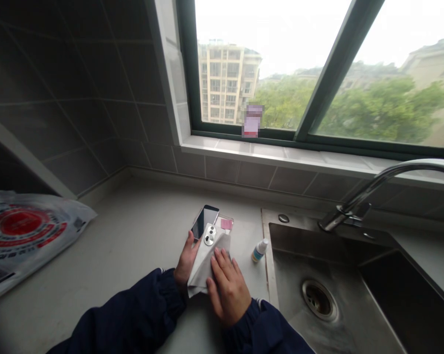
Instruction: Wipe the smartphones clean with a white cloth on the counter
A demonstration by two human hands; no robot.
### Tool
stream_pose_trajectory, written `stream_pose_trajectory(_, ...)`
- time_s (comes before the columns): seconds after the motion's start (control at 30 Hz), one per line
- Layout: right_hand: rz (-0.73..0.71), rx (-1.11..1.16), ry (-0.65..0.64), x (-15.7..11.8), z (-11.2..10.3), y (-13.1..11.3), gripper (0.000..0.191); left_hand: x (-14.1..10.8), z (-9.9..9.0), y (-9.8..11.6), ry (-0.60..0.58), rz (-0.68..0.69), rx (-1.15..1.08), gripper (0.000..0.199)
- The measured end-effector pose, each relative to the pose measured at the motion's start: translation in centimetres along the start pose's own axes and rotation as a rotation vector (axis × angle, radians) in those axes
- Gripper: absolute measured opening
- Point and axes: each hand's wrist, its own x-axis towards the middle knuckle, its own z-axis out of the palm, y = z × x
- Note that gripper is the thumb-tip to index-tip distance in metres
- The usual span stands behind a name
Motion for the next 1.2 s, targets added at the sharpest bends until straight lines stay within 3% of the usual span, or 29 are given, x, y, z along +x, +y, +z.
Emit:
stream_pose_trajectory(0.73, 0.013, -0.033, -0.028, -0.1, 0.1, -0.2, 0.048, -0.2, 0.4, -0.1, 0.023, -0.014, 0.008, 0.081)
stream_pose_trajectory(1.0, -0.109, 0.028, -0.046, 0.1, -0.7, -1.2, 0.045, -0.1, -0.3, 0.1, 0.110, -0.039, 0.113, 0.086)
stream_pose_trajectory(1.2, -0.215, 0.092, -0.057, 0.0, -0.7, -1.7, 0.041, 0.0, -0.7, 0.3, 0.086, -0.024, 0.163, 0.087)
